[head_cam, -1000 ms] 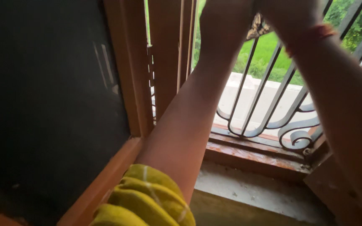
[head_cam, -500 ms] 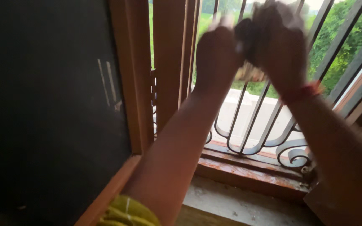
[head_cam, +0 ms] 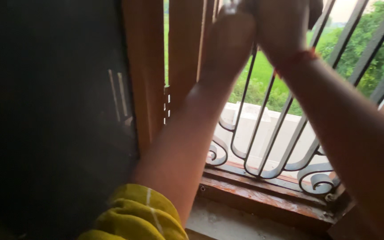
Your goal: The person wipes the wooden window sill and the metal security bars with a dark cloth. They clean the horizontal sill, the vertical frame, and the decorative scrollwork on the bars, moving the cloth back and forth to remove dirt.
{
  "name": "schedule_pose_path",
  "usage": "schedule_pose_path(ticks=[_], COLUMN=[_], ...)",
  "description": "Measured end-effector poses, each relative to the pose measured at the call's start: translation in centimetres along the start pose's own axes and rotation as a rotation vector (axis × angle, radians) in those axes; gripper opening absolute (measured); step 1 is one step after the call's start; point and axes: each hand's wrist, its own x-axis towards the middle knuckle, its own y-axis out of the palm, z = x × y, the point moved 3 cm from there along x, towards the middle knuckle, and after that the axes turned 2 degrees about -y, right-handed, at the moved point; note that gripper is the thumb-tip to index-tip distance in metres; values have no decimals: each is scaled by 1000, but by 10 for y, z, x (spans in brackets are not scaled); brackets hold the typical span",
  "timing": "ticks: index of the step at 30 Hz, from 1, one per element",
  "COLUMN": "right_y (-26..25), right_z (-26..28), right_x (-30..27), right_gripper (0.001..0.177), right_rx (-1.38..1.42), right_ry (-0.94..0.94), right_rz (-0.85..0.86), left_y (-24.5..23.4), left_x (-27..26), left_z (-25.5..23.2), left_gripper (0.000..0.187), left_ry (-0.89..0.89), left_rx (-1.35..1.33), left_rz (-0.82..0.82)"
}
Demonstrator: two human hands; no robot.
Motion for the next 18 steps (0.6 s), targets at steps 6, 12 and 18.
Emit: schedule_pose_path(ticks=[6, 12, 18], right_y=[-50, -56, -68], right_z=[63, 102, 139], right_x=[-39, -80, -130], right_gripper=[14, 26, 30], right_rx=[134, 264, 247], right_ry=[-92, -19, -22], right_rz=[-209, -17, 148], left_y=[-31, -35, -27], left_x=[-67, -124, -199], left_z=[-13, -18, -26], left_gripper=[33, 20, 11], left_ry=[-44, -53, -66], left_rx=[-98, 29, 40], left_rz=[26, 227, 486])
